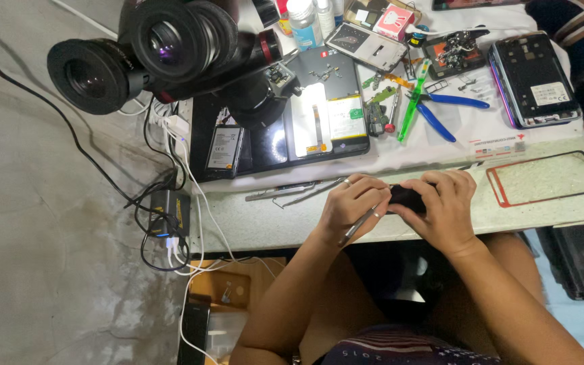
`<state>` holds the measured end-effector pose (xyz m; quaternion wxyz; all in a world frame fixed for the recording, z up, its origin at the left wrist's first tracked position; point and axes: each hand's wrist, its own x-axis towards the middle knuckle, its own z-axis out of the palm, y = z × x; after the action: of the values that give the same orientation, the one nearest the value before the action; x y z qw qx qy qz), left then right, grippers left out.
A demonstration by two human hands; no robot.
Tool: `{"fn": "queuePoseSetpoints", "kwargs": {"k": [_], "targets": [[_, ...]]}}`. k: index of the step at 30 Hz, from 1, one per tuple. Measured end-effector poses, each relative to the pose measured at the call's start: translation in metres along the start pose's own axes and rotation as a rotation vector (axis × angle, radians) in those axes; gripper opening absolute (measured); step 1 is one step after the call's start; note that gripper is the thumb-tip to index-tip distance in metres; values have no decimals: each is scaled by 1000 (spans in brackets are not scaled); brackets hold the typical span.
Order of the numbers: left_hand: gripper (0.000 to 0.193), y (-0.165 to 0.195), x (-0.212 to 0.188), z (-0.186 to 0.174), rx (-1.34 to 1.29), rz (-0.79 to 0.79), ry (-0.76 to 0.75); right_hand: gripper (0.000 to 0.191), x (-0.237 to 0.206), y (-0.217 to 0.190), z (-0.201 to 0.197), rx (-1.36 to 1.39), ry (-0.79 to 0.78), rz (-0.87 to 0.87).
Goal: The person removes a battery from a disassembled smartphone, places it on the table, and then uses a screwdriver to unscrew screws from the phone's frame. The person continues to manipulate the phone and tools throughout the clip.
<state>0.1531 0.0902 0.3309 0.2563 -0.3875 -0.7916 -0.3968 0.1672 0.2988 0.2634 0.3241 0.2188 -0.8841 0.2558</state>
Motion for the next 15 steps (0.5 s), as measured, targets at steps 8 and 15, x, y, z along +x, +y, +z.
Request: {"fn": "queuePoseSetpoints", "kwargs": {"k": [8,15], "targets": [[20,3,0,3,-13,9,27,56,-1,-3,-1,14,11,-28],[21,-1,-1,9,-69,-25,53,60,-5,-2,-2,58,42,-23]]}}
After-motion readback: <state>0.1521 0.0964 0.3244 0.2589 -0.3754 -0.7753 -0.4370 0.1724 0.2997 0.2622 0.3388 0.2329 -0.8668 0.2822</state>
